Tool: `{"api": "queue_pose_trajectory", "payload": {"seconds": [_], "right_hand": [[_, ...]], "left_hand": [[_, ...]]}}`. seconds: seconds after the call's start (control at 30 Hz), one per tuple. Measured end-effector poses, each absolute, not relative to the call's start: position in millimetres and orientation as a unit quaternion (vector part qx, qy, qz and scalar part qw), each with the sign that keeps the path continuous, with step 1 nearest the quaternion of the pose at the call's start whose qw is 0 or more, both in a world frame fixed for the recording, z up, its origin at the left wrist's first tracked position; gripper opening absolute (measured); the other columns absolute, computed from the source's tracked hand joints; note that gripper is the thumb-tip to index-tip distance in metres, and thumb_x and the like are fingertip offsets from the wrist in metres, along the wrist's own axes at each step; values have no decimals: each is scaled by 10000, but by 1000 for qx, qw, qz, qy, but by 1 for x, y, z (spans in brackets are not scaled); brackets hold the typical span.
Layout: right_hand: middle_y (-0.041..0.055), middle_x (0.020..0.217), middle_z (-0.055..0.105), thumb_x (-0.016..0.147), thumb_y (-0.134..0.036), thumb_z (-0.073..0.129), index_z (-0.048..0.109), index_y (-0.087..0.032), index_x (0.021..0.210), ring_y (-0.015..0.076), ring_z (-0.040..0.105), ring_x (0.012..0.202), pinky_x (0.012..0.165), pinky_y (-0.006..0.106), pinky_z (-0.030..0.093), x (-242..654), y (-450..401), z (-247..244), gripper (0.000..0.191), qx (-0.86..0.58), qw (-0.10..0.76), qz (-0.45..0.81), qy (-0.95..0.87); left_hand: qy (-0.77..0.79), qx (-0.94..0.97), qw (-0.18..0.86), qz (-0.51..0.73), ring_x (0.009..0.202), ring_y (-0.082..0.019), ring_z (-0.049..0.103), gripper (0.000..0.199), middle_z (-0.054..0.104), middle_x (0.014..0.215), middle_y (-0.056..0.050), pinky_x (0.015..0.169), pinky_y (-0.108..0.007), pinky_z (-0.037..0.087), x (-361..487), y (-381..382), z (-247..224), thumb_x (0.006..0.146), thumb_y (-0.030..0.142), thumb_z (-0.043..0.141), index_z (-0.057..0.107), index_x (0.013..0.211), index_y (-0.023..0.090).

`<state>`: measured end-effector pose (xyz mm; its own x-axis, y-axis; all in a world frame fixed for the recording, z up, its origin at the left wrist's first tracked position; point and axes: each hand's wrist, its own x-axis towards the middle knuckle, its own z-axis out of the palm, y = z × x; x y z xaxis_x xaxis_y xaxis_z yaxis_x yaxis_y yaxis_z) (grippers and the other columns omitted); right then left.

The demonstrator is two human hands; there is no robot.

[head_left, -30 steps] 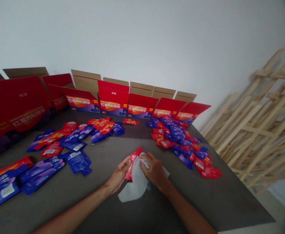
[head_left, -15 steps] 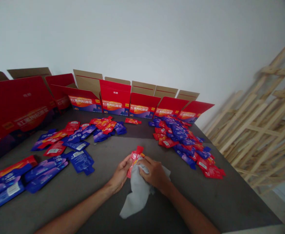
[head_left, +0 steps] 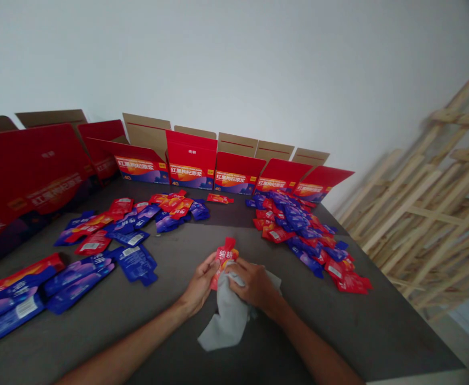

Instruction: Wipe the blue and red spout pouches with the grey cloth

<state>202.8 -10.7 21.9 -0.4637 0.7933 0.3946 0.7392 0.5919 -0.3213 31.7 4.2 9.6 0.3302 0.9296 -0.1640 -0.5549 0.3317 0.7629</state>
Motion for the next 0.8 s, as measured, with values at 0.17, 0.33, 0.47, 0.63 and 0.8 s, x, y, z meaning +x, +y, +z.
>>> {"api": "queue_pose_trajectory", "payload": {"seconds": [0.17,0.33,0.47,0.63,0.8], "right_hand": [[34,964,660,833,-222,640,652,-239,1081,184,644,799,706,264,490,194,-15,17,249,-403,204,46,-891],[50,1043,658,873,-176,600,635,-243,1095,179,659,858,751,255,497,198,-15,23,235,-479,288,35,-828],[42,979,642,910,-181,559,621,-244,1068,177,656,836,755,259,508,205,-11,28,181,-518,368,14,-772],[44,973,637,910,-180,559,612,-238,1060,188,656,839,747,271,516,208,-10,29,169,-521,392,3,-758],[37,997,644,882,-163,589,616,-245,1076,176,658,830,727,260,512,204,-12,27,212,-469,337,24,-816]], "left_hand": [[290,283,777,482,990,-210,690,456,740,1107,-91,894,-293,499,31,4,10,837,341,703,621,1257,181],[274,289,800,448,1115,-248,651,427,717,1186,-106,1001,-336,446,32,-1,13,853,330,684,647,1248,170],[278,302,803,432,1230,-269,581,419,688,1252,-109,1076,-360,379,32,-4,12,865,325,671,655,1253,167],[257,308,813,422,1261,-278,557,434,680,1267,-113,1114,-378,334,31,-4,10,873,307,662,639,1282,162],[242,288,821,430,1155,-266,630,440,702,1214,-126,1051,-370,399,31,-2,8,884,287,650,616,1301,152]]}}
